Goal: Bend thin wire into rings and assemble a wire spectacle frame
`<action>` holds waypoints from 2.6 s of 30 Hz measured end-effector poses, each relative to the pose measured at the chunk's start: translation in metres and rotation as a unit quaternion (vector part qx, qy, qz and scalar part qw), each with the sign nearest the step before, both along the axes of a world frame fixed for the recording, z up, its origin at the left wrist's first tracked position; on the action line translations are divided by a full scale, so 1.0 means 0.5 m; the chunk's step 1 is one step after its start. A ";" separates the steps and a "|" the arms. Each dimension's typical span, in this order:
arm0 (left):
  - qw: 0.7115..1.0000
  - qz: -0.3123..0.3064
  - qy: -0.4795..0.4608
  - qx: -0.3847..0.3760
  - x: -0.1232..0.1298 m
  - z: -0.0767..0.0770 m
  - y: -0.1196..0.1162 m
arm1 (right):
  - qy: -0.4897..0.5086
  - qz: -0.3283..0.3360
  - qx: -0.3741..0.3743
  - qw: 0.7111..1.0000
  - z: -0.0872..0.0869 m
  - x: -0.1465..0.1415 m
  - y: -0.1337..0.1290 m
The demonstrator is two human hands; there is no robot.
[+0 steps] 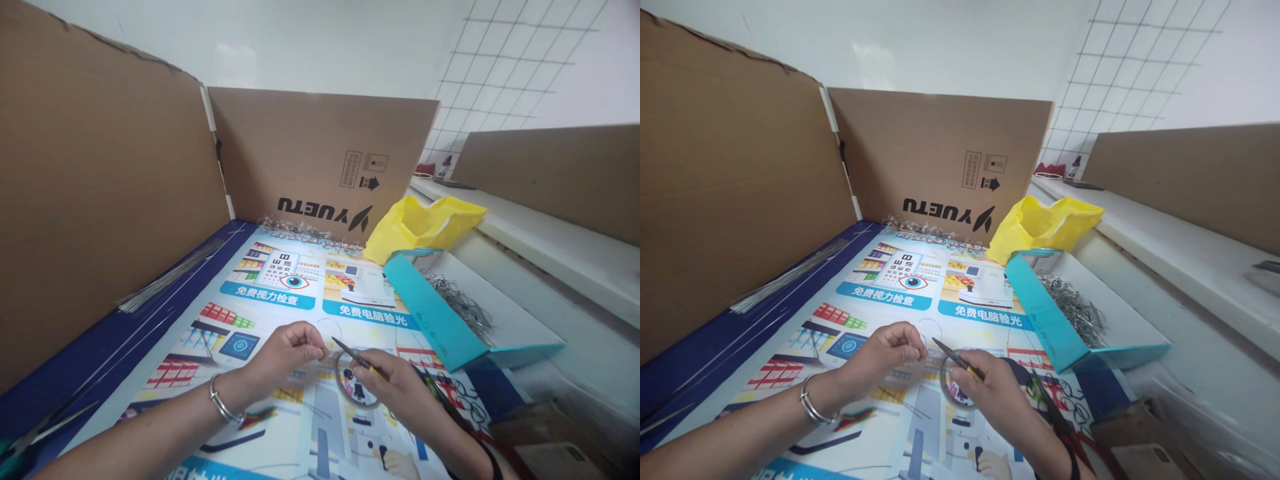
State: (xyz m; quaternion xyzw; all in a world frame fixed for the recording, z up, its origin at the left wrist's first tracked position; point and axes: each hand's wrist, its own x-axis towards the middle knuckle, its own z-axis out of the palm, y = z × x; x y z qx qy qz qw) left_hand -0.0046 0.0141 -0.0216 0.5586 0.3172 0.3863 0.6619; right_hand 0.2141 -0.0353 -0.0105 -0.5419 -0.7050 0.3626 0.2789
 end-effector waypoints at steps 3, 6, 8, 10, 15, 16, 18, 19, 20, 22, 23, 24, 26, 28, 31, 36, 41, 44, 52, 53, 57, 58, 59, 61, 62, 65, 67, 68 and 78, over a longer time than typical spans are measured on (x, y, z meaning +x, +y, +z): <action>1.000 0.006 -0.004 -0.011 0.000 -0.002 -0.001 | 0.000 0.004 -0.004 1.000 0.000 0.000 0.000; 0.999 0.012 -0.014 -0.026 0.003 -0.006 -0.001 | 0.004 0.013 -0.005 1.000 -0.002 0.000 0.000; 0.999 0.023 -0.021 -0.037 0.005 -0.008 -0.001 | 0.008 0.023 -0.002 1.000 -0.004 0.000 0.000; 0.998 0.036 -0.030 -0.049 0.007 -0.010 -0.001 | 0.009 0.032 -0.003 0.999 -0.005 -0.002 -0.001; 0.996 0.045 -0.042 -0.058 0.008 -0.008 -0.002 | -0.001 0.034 -0.001 0.999 -0.009 -0.006 -0.001; 0.997 0.043 -0.040 -0.059 0.008 -0.008 -0.003 | -0.003 0.033 -0.001 0.999 -0.009 -0.006 -0.001; 0.997 0.040 -0.035 -0.057 0.007 -0.006 -0.004 | -0.005 0.035 -0.002 0.999 -0.008 -0.007 -0.002; 0.997 0.039 -0.032 -0.054 0.006 -0.005 -0.004 | -0.004 0.037 -0.003 0.999 -0.006 -0.008 -0.003; 0.998 0.039 -0.028 -0.049 0.006 -0.004 -0.004 | 0.000 0.038 -0.005 0.999 -0.005 -0.008 -0.003; 0.998 0.038 -0.022 -0.039 0.006 -0.002 -0.004 | 0.016 0.039 -0.011 0.999 -0.002 -0.010 -0.005; 0.998 0.039 -0.020 -0.035 0.006 -0.001 -0.004 | 0.025 0.039 -0.016 0.999 -0.001 -0.010 -0.006; 0.999 0.039 -0.017 -0.033 0.006 0.000 -0.004 | 0.033 0.039 -0.023 0.998 0.000 -0.011 -0.007; 0.998 0.041 -0.017 -0.033 0.007 0.001 -0.005 | 0.042 0.037 -0.036 0.998 0.000 -0.012 -0.008; 0.998 0.042 -0.015 -0.031 0.006 0.002 -0.006 | 0.046 0.034 -0.044 0.997 -0.001 -0.012 -0.009; 0.999 0.041 -0.008 -0.020 0.005 0.005 -0.007 | 0.060 0.034 -0.048 0.996 -0.003 -0.014 -0.008; 0.999 0.041 -0.005 -0.022 0.005 0.006 -0.007 | 0.082 0.039 -0.064 0.994 -0.004 -0.015 -0.006; 0.998 0.042 -0.013 -0.034 0.004 0.004 -0.001 | 0.058 0.057 -0.047 0.996 -0.005 -0.007 -0.002; 0.998 0.039 -0.017 -0.043 0.000 0.004 0.003 | 0.039 0.046 -0.035 0.998 -0.005 -0.003 0.001; 0.996 0.024 -0.034 -0.075 -0.002 0.002 0.008 | -0.020 0.013 -0.003 1.000 0.001 -0.007 0.001; 0.995 0.020 -0.057 -0.083 -0.001 0.002 0.006 | -0.032 0.010 0.004 0.999 0.001 -0.007 0.000; 0.984 0.011 -0.134 -0.116 0.002 0.008 -0.003 | -0.053 0.007 0.028 0.998 0.001 -0.009 -0.005; 0.982 0.015 -0.143 -0.119 0.002 0.010 -0.006 | -0.056 0.011 0.034 0.998 0.002 -0.010 -0.006; 0.981 0.020 -0.150 -0.122 0.003 0.013 -0.009 | -0.058 0.015 0.041 0.997 0.003 -0.011 -0.007; 0.979 0.027 -0.159 -0.126 0.003 0.016 -0.012 | -0.061 0.024 0.049 0.997 0.006 -0.012 -0.009; 0.979 0.028 -0.159 -0.127 0.003 0.017 -0.012 | -0.063 0.027 0.050 0.996 0.007 -0.013 -0.009; 0.984 0.027 -0.133 -0.119 0.002 0.015 -0.008 | -0.063 0.027 0.046 0.997 0.005 -0.010 -0.009; 0.988 0.030 -0.106 -0.111 0.001 0.012 -0.004 | -0.053 0.029 0.045 0.997 0.001 -0.006 -0.008; 0.989 0.031 -0.094 -0.108 0.000 0.010 -0.003 | -0.047 0.029 0.045 0.997 -0.001 -0.005 -0.007; 0.983 -0.006 -0.139 -0.121 0.001 0.008 -0.006 | -0.049 0.026 0.037 0.998 -0.001 -0.005 -0.003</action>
